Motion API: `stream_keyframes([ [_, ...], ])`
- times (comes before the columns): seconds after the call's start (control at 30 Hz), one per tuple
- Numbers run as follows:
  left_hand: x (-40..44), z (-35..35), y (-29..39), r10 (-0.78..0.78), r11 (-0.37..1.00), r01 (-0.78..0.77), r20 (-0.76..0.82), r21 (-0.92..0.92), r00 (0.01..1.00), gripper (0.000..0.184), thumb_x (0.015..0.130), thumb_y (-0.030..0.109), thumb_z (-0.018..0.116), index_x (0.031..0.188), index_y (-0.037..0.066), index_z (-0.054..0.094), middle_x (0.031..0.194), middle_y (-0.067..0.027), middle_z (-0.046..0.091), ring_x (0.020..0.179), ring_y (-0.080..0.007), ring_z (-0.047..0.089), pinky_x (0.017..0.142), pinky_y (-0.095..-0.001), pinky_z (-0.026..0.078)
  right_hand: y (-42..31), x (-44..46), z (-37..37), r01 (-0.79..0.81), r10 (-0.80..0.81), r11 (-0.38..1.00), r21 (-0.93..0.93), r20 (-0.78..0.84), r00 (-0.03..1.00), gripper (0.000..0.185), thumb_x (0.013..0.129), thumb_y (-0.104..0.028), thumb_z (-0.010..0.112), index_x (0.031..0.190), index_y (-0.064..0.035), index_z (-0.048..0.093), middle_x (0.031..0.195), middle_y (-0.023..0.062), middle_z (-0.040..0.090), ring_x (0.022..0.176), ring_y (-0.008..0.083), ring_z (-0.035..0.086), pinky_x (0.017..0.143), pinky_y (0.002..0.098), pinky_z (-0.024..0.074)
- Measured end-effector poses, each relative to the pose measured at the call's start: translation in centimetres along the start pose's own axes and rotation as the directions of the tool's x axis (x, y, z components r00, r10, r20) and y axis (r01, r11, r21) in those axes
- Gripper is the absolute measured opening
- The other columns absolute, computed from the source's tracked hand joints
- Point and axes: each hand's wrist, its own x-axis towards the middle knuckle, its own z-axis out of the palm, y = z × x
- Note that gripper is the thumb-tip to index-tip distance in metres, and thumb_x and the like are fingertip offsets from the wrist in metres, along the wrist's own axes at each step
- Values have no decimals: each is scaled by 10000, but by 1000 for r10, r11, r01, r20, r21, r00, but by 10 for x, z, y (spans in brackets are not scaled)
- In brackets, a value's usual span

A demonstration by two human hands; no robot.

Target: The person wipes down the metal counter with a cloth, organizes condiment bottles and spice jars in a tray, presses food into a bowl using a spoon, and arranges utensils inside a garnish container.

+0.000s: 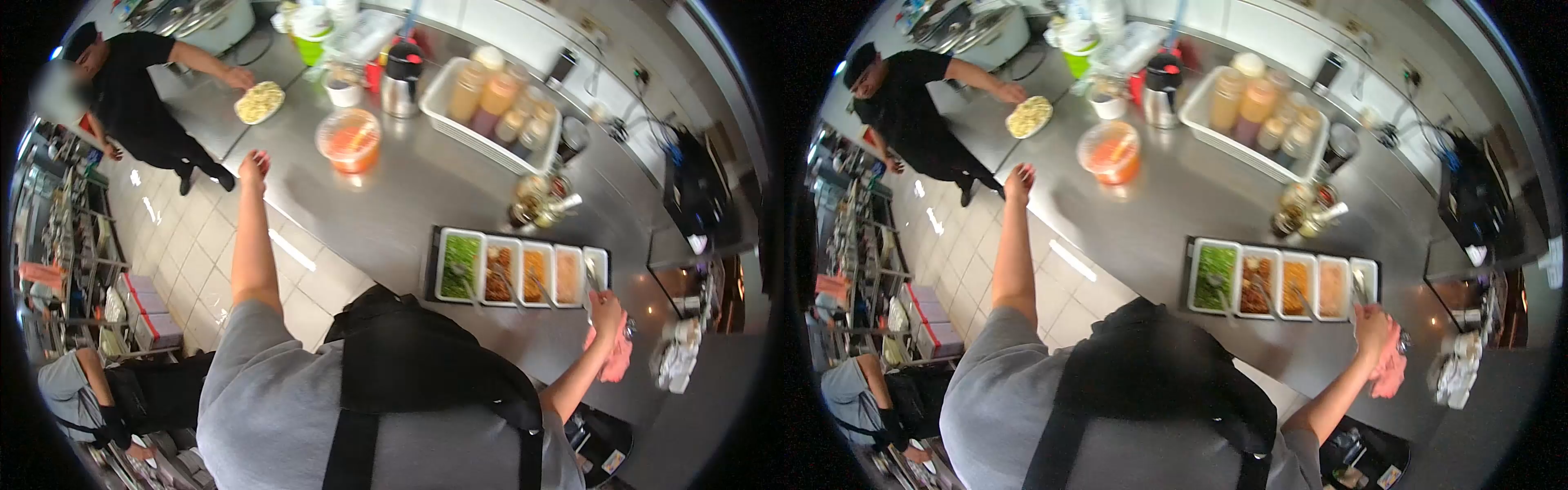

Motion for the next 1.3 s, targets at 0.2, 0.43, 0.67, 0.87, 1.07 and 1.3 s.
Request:
stream_keyframes([
  [0.2,81,4,37,-36,997,37,5,-75,999,276,953,172,419,1137,-30,457,968,-174,616,750,-254,652,613,-318,555,-13,-1,37,-158,155,973,170,30,987,255,761,-186,706,909,-11,593,776,169,637,817,337,610,730,423,464],
  [0.43,153,26,23,-176,982,185,153,-44,972,302,986,192,370,1144,-58,434,940,-186,611,756,-264,654,622,-317,572,-21,4,37,-188,176,968,-167,-83,981,222,745,-170,709,864,-23,593,838,136,646,914,362,563,888,426,401],
  [0.67,184,32,7,-134,989,144,186,-43,973,310,990,142,323,1163,-90,436,987,-220,596,800,-303,655,710,-353,595,11,19,47,-137,138,965,-224,-10,990,150,732,-162,667,831,-53,641,826,150,651,880,343,584,810,435,455],
  [0.87,188,26,10,-151,983,179,408,-32,901,439,1022,283,310,1279,-64,392,1185,-241,544,998,-356,618,833,-397,573,35,18,61,-36,42,975,-218,19,999,256,758,-288,639,937,-105,625,857,100,665,836,315,617,789,435,433],
  [1.07,170,42,3,-63,995,73,150,-62,987,353,978,146,360,1242,-71,448,1111,-234,571,861,-349,642,729,-406,601,-11,12,33,-289,311,943,-165,127,942,288,758,-157,630,1043,-114,634,1047,155,654,977,330,625,852,407,485],
  [1.3,78,3,2,12,997,-15,34,80,999,396,956,171,417,1161,-165,460,973,-245,611,758,-329,667,659,-356,611,-29,13,12,-273,284,959,-81,203,937,321,698,-58,590,1011,-83,657,1039,156,664,1010,313,625,856,387,488],
])
